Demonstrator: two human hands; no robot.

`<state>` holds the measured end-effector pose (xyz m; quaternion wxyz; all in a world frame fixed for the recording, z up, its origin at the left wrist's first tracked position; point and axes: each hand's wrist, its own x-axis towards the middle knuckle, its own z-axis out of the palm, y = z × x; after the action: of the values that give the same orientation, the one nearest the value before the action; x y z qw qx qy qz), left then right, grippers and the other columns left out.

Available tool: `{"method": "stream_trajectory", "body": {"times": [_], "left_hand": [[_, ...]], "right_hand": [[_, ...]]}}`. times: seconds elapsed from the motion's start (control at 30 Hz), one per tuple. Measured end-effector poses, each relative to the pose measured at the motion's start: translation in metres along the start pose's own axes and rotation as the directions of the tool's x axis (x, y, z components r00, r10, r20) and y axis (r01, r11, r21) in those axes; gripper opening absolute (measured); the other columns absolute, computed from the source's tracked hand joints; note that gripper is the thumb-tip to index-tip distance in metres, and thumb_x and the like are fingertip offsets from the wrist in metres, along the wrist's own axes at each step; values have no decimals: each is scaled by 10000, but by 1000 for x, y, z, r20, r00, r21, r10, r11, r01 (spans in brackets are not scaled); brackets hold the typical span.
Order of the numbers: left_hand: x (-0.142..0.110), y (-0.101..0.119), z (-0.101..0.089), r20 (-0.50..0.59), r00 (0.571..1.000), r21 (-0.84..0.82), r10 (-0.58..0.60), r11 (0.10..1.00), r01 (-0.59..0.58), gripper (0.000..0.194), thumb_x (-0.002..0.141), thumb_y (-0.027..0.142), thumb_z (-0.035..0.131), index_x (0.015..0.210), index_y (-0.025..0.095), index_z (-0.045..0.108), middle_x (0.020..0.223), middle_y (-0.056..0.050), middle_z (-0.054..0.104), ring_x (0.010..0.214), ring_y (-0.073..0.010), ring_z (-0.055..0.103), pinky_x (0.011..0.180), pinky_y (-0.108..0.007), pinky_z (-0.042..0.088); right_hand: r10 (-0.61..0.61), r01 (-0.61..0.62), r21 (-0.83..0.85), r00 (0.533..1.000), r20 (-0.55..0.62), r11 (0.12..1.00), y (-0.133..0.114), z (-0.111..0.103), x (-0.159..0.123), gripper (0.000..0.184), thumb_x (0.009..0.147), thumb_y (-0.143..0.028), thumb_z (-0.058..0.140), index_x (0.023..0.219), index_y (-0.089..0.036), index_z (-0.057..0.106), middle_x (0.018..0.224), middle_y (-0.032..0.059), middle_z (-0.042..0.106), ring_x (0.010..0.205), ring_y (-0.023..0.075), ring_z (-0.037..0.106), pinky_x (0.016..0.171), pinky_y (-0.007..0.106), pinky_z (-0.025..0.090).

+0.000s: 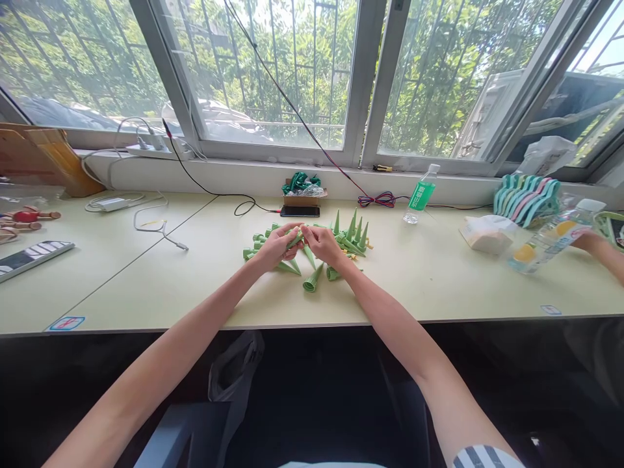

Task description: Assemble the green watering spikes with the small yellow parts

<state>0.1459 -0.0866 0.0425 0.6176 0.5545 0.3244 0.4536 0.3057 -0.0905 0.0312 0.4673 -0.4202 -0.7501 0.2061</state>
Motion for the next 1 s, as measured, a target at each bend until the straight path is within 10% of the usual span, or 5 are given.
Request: {"method": "stream_trajectory", "body": {"times": [0.3, 0.5, 1.0], "left_hand": [[1, -2, -5, -92, 984, 296, 152, 948, -119, 431, 827, 424, 690, 1165, 185, 572, 656, -13, 660, 410, -75, 440, 419, -197, 322], [-2, -1, -4, -76, 908, 717, 413, 655, -237, 248, 859, 330, 608, 1060, 195, 554, 572, 40, 608, 512, -123, 532, 605, -238, 416], [-2, -11, -4, 40, 957, 861, 287, 477, -179, 170, 857, 278, 604, 983, 198, 522, 549, 40, 549, 519, -172, 502, 596, -278, 359]], "right_hand": [[-54, 49, -103, 998, -45, 993, 5, -6, 4, 646, 909, -742, 351, 589, -191, 458, 533, -18, 410, 542, 110, 348, 541, 256, 301], [-65, 47, -171, 993, -100, 984, 18, -14, 8, 602, 951, -672, 333, 587, -197, 404, 540, -21, 399, 544, 109, 333, 566, 270, 290], [-18, -15, -297, 994, -108, 955, 31, -23, 12, 364, 915, -380, 489, 601, -204, 430, 517, -37, 394, 537, 115, 327, 570, 270, 289]]}}
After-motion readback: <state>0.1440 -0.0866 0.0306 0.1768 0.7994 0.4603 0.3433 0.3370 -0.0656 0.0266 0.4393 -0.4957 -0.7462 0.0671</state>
